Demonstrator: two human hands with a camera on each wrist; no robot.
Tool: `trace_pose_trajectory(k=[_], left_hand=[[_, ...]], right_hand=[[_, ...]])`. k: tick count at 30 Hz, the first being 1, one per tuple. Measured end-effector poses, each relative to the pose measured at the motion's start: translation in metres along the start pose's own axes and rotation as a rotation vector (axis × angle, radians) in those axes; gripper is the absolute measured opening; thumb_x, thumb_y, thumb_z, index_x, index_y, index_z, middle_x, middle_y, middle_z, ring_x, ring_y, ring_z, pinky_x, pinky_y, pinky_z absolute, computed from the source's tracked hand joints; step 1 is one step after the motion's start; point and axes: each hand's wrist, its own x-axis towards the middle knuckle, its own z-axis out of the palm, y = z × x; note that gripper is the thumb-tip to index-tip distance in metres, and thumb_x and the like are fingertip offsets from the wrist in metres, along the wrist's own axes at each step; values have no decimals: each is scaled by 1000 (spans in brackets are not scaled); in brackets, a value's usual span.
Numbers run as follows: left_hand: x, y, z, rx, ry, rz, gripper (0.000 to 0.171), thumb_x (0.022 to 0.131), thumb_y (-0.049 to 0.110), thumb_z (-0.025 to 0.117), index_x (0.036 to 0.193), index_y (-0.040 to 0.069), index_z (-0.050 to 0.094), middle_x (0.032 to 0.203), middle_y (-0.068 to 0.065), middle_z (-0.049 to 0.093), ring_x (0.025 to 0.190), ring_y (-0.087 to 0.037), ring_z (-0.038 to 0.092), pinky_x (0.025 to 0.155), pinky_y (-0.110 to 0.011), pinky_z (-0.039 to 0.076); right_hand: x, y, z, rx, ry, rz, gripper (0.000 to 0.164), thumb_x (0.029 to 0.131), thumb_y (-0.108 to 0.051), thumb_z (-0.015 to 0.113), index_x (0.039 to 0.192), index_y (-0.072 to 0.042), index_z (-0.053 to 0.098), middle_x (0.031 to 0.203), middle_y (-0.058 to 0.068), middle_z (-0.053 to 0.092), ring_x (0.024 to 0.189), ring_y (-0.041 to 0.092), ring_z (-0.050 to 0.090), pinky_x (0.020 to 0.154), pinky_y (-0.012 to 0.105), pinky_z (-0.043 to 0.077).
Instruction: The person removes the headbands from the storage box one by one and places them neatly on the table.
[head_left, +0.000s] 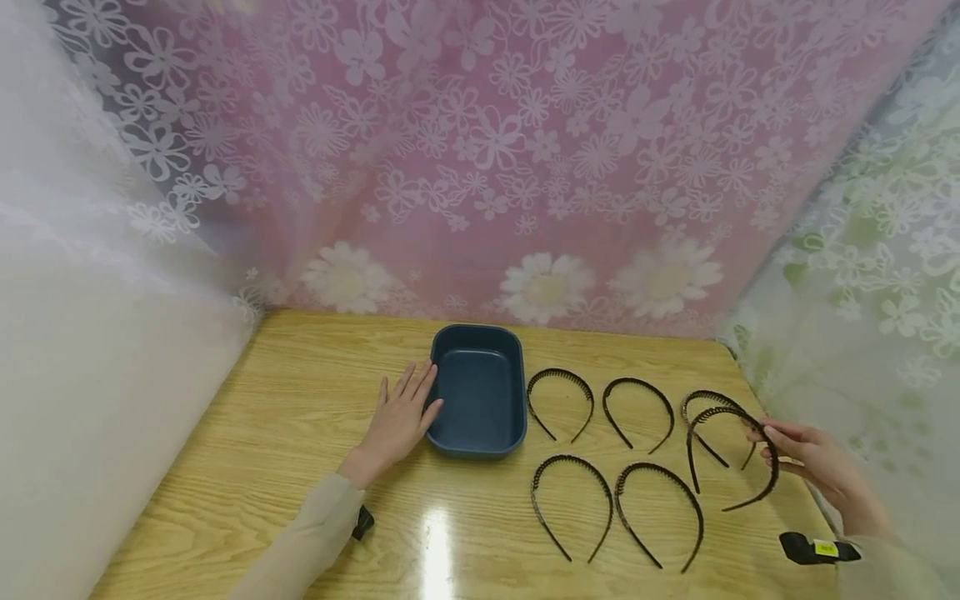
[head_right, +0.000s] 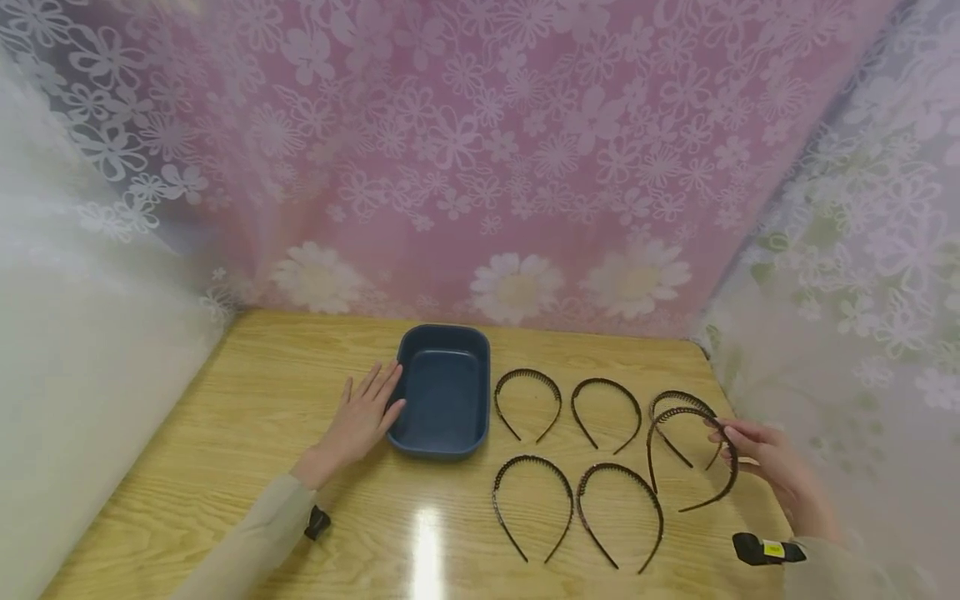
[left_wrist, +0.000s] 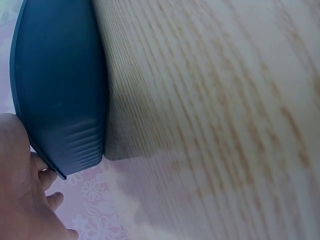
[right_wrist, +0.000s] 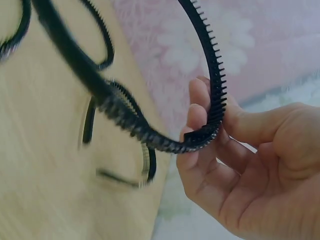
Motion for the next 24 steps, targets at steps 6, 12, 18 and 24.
trace_pose_trajectory(k=[6, 12, 18, 24], left_hand=[[-1, 1, -1, -18, 11, -5, 63, 109, 37, 47, 162, 10, 26, 169, -7, 20, 155, -35, 17, 118, -70, 9], [0, 3, -3, -11, 12, 4, 63, 109, 39, 45, 162, 10, 27, 168, -8, 21, 154, -35, 18, 118, -70, 11], [0, 1, -1, -14, 7, -4, 63, 109, 37, 47, 162, 10, 26, 169, -6, 20, 155, -34, 18, 118, -70, 10], [0, 3, -2, -10, 0, 0, 63, 109, 38, 46, 162, 11, 26, 169, -6, 20, 155, -34, 17, 118, -70, 10]], right_hand=[[-11, 14, -12, -137, -12, 123, 42, 112, -22, 42, 144, 4, 50, 107, -18, 71, 94, 9, 68, 80, 32, 57], [-14, 30, -18, -182, -80, 235, 52, 112, -23, 40, 143, 19, 40, 111, -3, 72, 92, 18, 67, 79, 40, 56], [-12, 36, -14, -204, -115, 273, 45, 112, -14, 38, 138, 22, 44, 108, 4, 71, 86, 20, 66, 74, 40, 56], [-10, 35, -8, -205, -127, 264, 43, 111, -11, 38, 137, 23, 44, 107, 5, 73, 84, 19, 66, 72, 39, 56]])
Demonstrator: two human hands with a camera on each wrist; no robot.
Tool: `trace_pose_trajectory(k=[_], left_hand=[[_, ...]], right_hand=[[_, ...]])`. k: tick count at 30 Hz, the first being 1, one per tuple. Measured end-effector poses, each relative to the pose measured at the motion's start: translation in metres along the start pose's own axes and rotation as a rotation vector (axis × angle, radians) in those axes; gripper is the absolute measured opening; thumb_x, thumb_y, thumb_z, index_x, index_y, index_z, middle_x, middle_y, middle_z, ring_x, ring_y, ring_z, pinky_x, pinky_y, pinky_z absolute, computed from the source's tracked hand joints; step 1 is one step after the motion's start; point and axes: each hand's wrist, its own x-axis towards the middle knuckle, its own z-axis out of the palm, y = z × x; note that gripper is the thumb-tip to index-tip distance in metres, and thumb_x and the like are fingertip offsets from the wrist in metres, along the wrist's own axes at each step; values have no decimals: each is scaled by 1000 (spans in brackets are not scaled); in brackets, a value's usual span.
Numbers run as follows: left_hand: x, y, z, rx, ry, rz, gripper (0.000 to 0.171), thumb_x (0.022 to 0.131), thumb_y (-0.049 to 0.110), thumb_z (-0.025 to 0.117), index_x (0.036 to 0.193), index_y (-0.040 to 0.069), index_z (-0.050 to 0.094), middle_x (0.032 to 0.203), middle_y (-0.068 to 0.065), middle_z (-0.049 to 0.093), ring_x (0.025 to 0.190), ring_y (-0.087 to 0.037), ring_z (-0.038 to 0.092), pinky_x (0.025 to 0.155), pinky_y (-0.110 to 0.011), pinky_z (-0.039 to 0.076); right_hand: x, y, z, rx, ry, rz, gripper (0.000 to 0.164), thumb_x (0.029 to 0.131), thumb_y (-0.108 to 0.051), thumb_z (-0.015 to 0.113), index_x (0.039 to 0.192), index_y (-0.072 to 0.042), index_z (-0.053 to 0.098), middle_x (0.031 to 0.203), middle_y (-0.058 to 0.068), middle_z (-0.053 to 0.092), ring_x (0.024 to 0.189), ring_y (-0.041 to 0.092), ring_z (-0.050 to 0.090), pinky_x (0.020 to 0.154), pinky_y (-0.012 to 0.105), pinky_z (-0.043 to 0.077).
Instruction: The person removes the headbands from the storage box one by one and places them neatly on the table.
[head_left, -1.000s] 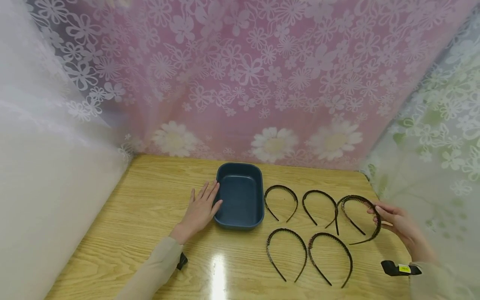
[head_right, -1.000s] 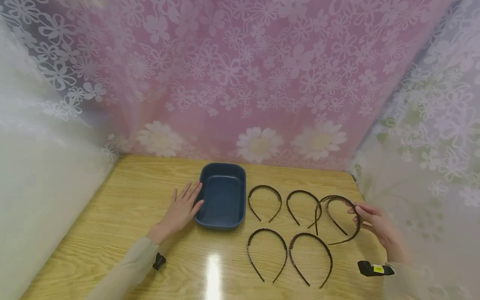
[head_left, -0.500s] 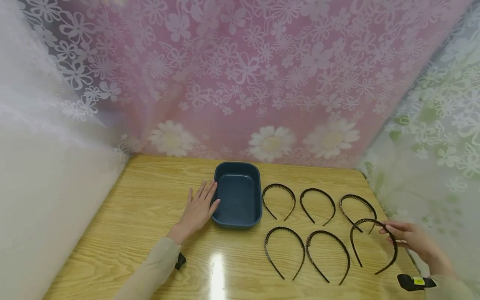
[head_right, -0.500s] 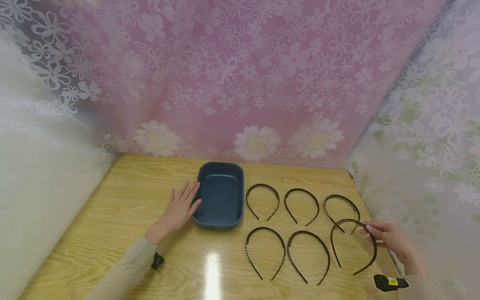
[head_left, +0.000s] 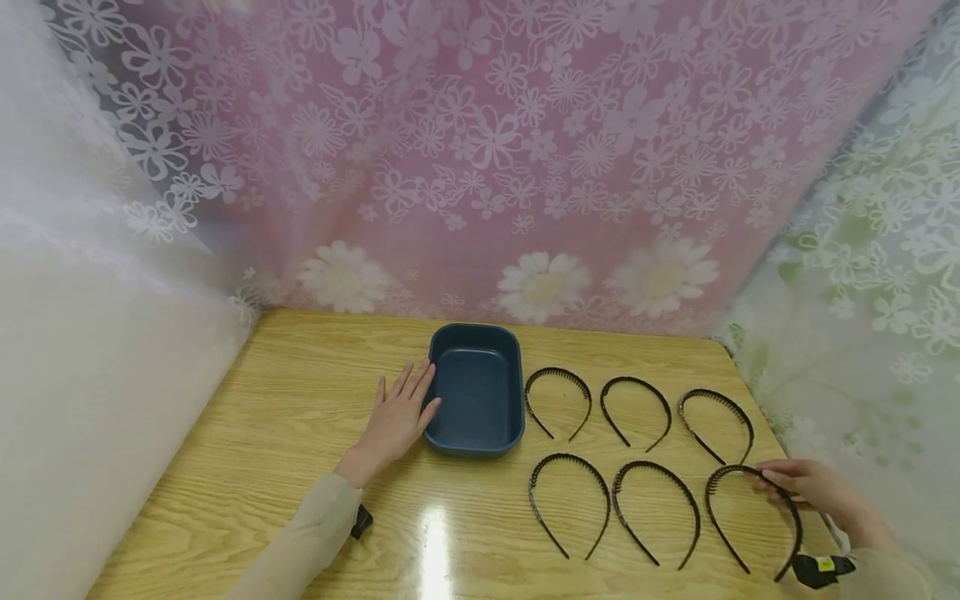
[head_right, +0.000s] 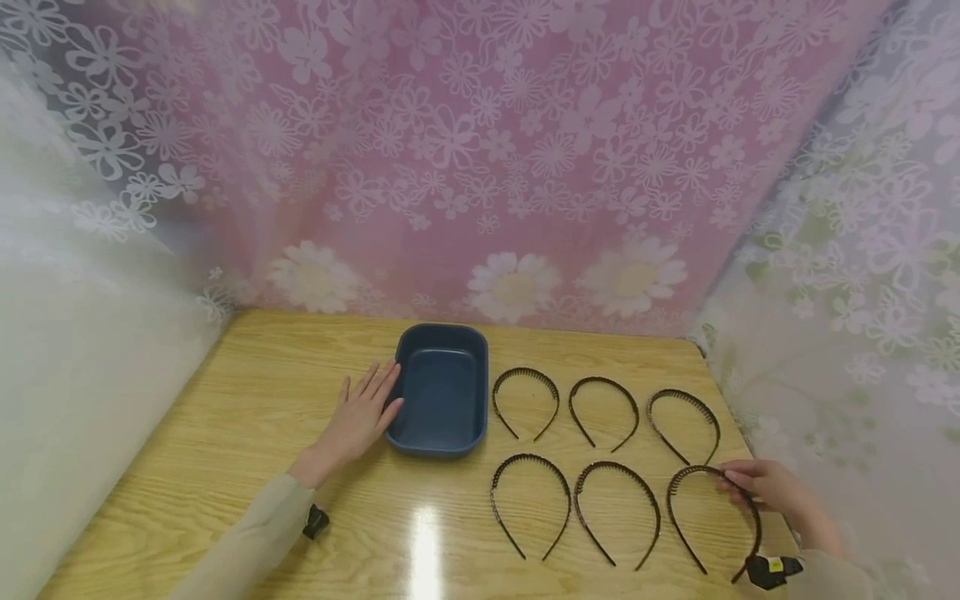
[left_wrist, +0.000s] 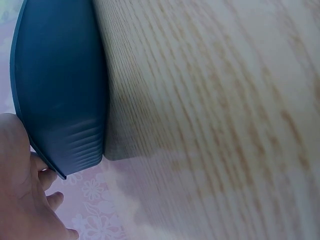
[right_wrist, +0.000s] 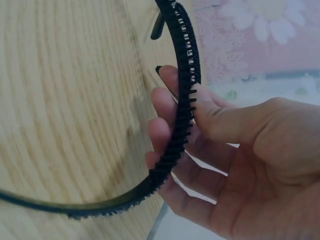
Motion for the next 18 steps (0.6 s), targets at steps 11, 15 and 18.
trace_pose_trajectory(k=[11, 15, 18], left_hand=[[0, -1, 0, 0, 3, 2, 63, 109, 35, 49, 162, 11, 27, 169, -5, 19, 155, -34, 18, 118, -70, 11], [0, -1, 0, 0, 6, 4, 63, 108, 36, 49, 162, 11, 27, 169, -5, 20, 154, -34, 19, 118, -70, 11], [0, 0, -1, -2, 12, 4, 63, 108, 35, 50, 162, 10, 28, 168, -7, 22, 154, -35, 20, 117, -71, 12]], right_hand=[[5, 3, 2, -38, 42, 67, 45, 111, -21, 43, 138, 14, 53, 107, 12, 71, 88, 19, 68, 75, 41, 57], [2, 4, 2, -54, 37, 70, 50, 108, -30, 51, 139, 10, 55, 123, 22, 67, 97, 20, 69, 83, 47, 58], [-1, 6, 1, -42, 21, 32, 46, 105, -26, 59, 136, 8, 59, 121, 17, 70, 94, 18, 70, 80, 44, 59]])
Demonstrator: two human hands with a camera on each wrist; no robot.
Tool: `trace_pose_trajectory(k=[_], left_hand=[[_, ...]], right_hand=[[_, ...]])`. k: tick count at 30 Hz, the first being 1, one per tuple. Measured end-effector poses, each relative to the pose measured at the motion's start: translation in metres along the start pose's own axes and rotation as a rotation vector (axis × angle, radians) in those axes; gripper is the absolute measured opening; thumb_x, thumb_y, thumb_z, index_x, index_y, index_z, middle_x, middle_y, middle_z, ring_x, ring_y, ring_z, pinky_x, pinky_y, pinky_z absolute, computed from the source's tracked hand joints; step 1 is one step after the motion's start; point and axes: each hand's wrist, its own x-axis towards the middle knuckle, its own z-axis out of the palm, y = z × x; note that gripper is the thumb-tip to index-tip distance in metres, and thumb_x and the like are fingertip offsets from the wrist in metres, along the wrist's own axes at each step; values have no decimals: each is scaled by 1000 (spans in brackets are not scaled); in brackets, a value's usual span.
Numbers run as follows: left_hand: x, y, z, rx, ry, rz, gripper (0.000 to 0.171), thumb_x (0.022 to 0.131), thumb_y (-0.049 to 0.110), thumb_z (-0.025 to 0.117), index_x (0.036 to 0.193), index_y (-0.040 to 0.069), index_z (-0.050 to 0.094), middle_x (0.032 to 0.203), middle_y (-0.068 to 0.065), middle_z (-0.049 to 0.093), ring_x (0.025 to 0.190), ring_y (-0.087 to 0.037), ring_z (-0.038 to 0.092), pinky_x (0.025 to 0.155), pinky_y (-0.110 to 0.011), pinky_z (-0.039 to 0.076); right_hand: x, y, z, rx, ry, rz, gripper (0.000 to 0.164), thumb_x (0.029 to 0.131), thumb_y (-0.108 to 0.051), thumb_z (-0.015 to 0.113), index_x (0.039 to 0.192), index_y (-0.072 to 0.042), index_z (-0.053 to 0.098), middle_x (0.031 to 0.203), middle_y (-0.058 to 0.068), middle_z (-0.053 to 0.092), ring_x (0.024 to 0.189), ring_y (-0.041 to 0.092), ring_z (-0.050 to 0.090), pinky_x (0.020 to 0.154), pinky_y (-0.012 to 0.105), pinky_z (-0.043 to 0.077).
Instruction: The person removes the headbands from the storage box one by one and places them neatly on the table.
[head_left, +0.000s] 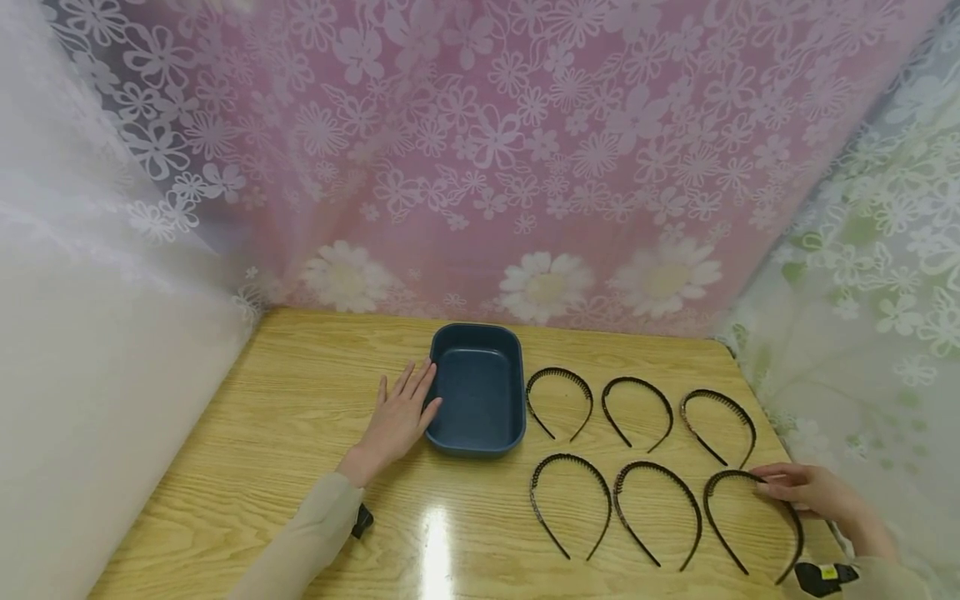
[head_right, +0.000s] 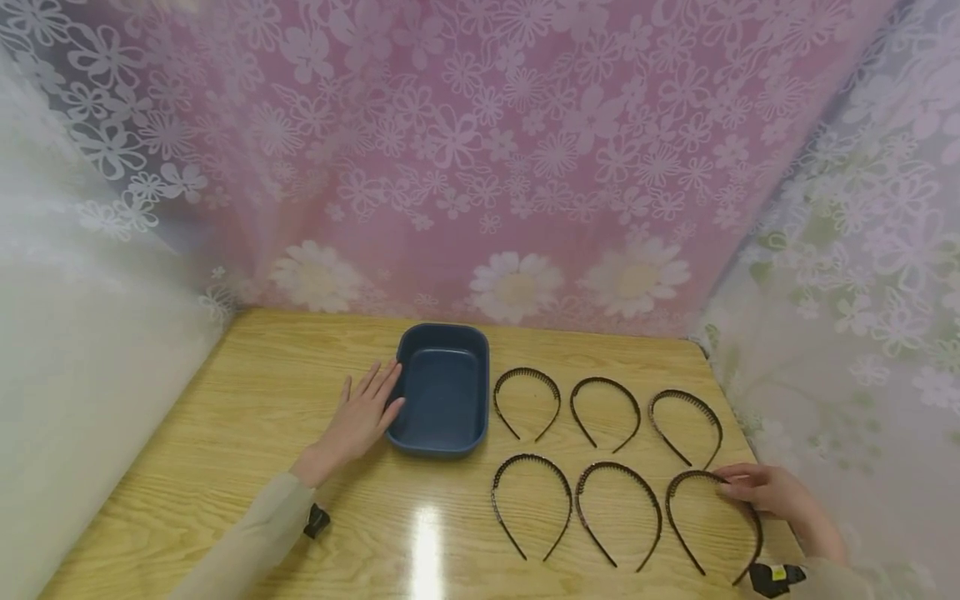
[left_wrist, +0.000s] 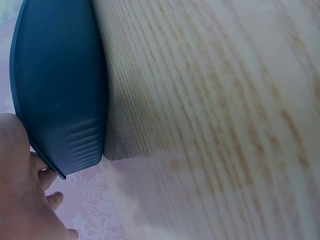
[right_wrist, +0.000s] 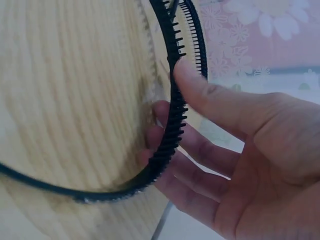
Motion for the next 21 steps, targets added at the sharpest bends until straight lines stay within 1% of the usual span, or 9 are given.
trace_pose_trajectory(k=[2, 4, 8, 9, 11, 14, 16, 18, 21], left_hand=[[0, 0, 0, 0, 2, 0, 63, 108, 35, 50, 161, 9, 28, 168, -9, 23, 154, -36, 20, 117, -71, 12], [-1, 1, 0, 3, 3, 1, 63, 108, 35, 49, 161, 9, 28, 168, -9, 23, 154, -36, 20, 117, -71, 12], [0, 1, 0, 10, 6, 2, 62, 108, 35, 49, 161, 8, 29, 168, -8, 23, 154, -35, 20, 117, -71, 13], [0, 1, 0, 10, 8, 2, 62, 108, 35, 50, 161, 8, 29, 168, -8, 23, 154, -35, 21, 117, -71, 13], [0, 1, -1, 9, 7, 4, 62, 108, 35, 50, 161, 8, 29, 168, -8, 23, 154, -35, 21, 117, -71, 14], [-1, 1, -2, 6, 5, 7, 63, 108, 36, 50, 161, 8, 29, 168, -8, 23, 154, -35, 20, 117, -71, 14], [-1, 1, -1, 14, 4, 7, 63, 108, 36, 49, 161, 9, 29, 168, -9, 23, 154, -35, 20, 117, -71, 14], [-1, 1, -1, 22, 0, 4, 63, 109, 37, 48, 162, 9, 28, 168, -8, 22, 155, -34, 19, 117, -71, 14], [-1, 0, -1, 28, -1, 3, 63, 109, 38, 47, 162, 10, 27, 168, -7, 22, 155, -34, 19, 117, -71, 15]], right_hand=[[-1, 3, 1, 6, -1, -31, 45, 103, -24, 62, 134, 8, 60, 118, 14, 71, 91, 17, 70, 77, 40, 59], [0, 6, 3, -1, 30, -22, 44, 102, -25, 64, 133, 5, 62, 118, 11, 71, 90, 12, 69, 76, 37, 59], [2, 10, 8, -66, 119, 24, 49, 100, -32, 67, 134, 2, 63, 125, 19, 68, 93, 10, 67, 79, 38, 58], [3, 10, 9, -90, 140, 30, 50, 100, -34, 67, 134, 1, 64, 127, 22, 66, 96, 12, 67, 80, 39, 58], [3, 10, 11, -125, 168, 26, 53, 100, -36, 66, 135, 3, 63, 131, 27, 63, 104, 23, 67, 83, 43, 57], [2, 11, 15, -134, 209, 31, 55, 99, -39, 67, 134, 2, 64, 133, 26, 63, 109, 28, 66, 86, 44, 57], [1, 10, 16, -114, 216, 28, 56, 99, -39, 67, 135, 3, 63, 130, 23, 66, 104, 20, 67, 83, 43, 58], [0, 10, 17, -95, 226, 35, 55, 98, -39, 68, 134, 2, 64, 124, 15, 70, 94, 4, 65, 79, 37, 58], [-3, 10, 16, -70, 238, 16, 51, 100, -36, 66, 133, 3, 65, 116, 8, 73, 85, -6, 61, 75, 33, 57]])
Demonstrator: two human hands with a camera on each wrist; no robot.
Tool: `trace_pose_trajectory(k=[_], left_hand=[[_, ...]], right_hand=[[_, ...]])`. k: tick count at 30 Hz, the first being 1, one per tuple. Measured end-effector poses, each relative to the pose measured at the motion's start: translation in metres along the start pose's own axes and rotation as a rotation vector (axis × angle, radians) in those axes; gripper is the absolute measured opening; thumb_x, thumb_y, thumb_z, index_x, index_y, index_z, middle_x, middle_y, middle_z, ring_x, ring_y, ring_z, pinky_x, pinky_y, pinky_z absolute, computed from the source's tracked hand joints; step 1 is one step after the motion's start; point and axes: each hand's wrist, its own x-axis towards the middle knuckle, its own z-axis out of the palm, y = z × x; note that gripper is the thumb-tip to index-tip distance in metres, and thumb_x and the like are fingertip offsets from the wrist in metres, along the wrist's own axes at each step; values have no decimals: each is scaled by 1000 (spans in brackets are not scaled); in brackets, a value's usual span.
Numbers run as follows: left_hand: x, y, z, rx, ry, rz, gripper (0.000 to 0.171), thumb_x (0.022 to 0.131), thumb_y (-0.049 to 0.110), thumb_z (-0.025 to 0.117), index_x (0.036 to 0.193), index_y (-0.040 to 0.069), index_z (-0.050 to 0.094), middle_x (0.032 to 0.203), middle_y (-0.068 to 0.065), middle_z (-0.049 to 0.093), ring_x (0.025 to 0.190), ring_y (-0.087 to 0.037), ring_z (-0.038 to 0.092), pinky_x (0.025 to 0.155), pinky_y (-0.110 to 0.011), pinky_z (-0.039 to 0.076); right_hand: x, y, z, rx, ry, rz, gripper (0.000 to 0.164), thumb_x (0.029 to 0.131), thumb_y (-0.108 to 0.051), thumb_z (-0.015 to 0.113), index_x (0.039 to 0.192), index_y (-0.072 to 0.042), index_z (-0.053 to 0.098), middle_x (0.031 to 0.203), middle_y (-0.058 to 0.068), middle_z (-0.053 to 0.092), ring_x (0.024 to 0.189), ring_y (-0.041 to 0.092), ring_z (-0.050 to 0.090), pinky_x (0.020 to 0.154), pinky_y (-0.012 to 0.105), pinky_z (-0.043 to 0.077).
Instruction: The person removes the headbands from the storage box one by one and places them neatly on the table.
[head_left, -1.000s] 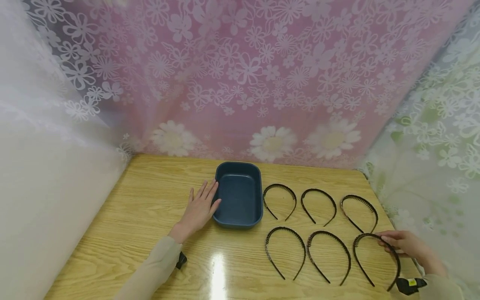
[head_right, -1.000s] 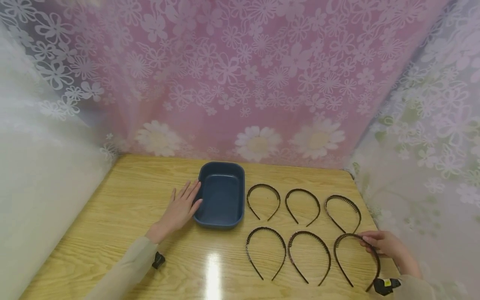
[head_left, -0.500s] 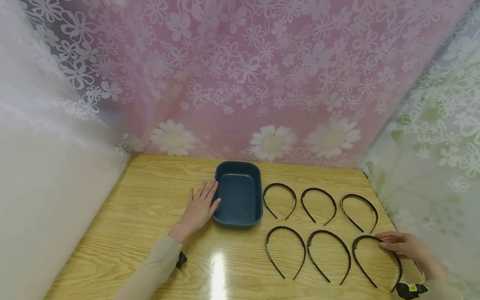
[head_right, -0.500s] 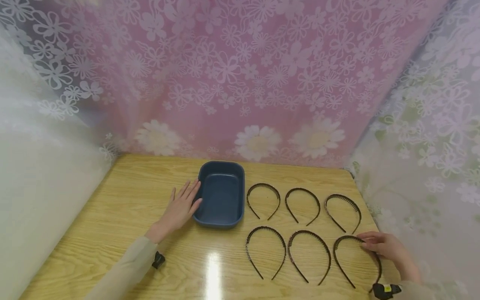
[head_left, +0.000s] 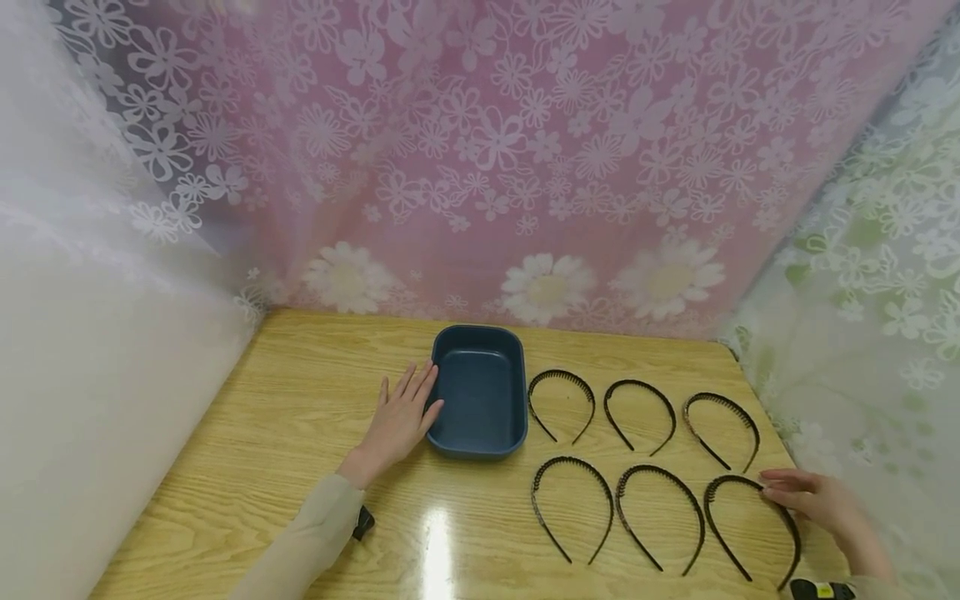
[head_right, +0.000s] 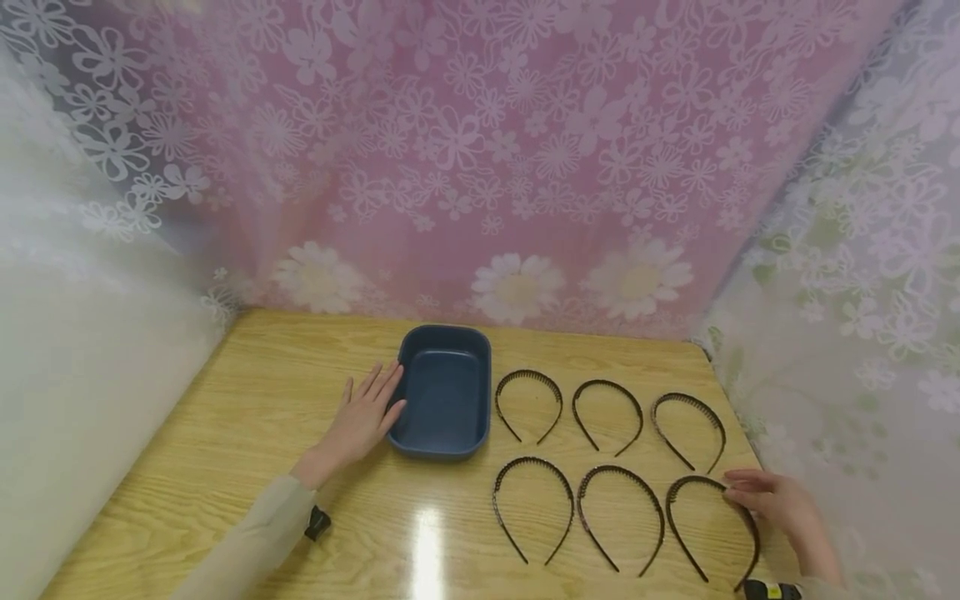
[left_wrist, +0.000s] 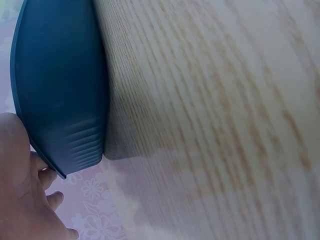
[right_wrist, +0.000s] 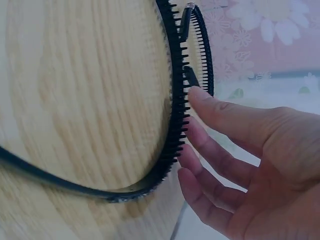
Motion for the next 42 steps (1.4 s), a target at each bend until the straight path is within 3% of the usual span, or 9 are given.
trace_pose_trajectory(k=[4, 7, 11, 16, 20, 24, 32, 38, 42], left_hand=[[0, 0, 1, 0, -10, 1, 63, 109, 39, 45, 162, 11, 26, 169, -6, 20, 155, -32, 17, 117, -70, 14], [1, 1, 1, -1, -18, -4, 63, 110, 40, 44, 163, 12, 24, 169, -5, 19, 156, -31, 15, 118, -69, 13], [1, 0, 1, -9, -15, -5, 64, 109, 38, 47, 163, 13, 24, 169, -6, 21, 155, -32, 16, 118, -70, 12], [2, 0, 1, -1, -16, -6, 65, 108, 38, 49, 162, 13, 25, 168, -7, 22, 155, -33, 17, 117, -70, 14], [3, 0, 2, -7, -15, -2, 64, 108, 37, 50, 162, 11, 27, 168, -6, 22, 155, -32, 17, 117, -70, 14], [3, -2, 2, -11, -8, 4, 63, 108, 37, 50, 162, 12, 28, 168, -6, 22, 155, -31, 17, 118, -69, 14], [5, -4, 3, -9, 25, 27, 63, 108, 40, 48, 161, 10, 29, 167, -8, 25, 154, -32, 21, 118, -68, 16], [5, -4, 4, -26, 96, 50, 62, 107, 41, 50, 159, 10, 35, 165, -7, 30, 153, -30, 25, 119, -66, 18], [4, 2, -1, -31, 130, 42, 60, 107, 41, 51, 158, 11, 39, 163, -7, 35, 152, -30, 27, 119, -65, 19]], right_hand=[[-4, -2, -4, 9, 50, -2, 50, 103, -40, 60, 131, 1, 66, 108, 1, 73, 84, 0, 61, 73, 32, 56], [-4, -7, -7, 5, 85, 32, 60, 102, -50, 56, 133, 0, 64, 105, -4, 73, 84, 3, 62, 74, 33, 56], [-3, -21, -5, -50, 121, 11, 71, 103, -56, 50, 138, 5, 58, 108, 3, 75, 84, 4, 64, 78, 41, 58], [-2, -47, 5, -124, 181, -88, 68, 106, -50, 48, 139, 9, 55, 114, 16, 73, 82, 3, 66, 77, 42, 58], [0, -68, 18, -161, 253, -175, 59, 106, -44, 51, 134, 6, 61, 111, 17, 74, 80, 4, 66, 70, 35, 57], [5, -91, 34, -179, 293, -245, 51, 107, -40, 52, 131, 2, 65, 113, 20, 73, 83, 15, 69, 63, 31, 52], [16, -134, 66, -149, 297, -332, 46, 107, -38, 53, 129, -1, 67, 119, 23, 71, 95, 36, 71, 72, 44, 56], [26, -161, 91, -158, 300, -409, 37, 106, -33, 55, 125, -5, 71, 111, 17, 75, 98, 38, 71, 76, 50, 57], [30, -177, 112, -166, 286, -418, 35, 106, -33, 57, 125, -8, 71, 116, 16, 73, 103, 40, 68, 77, 53, 56]])
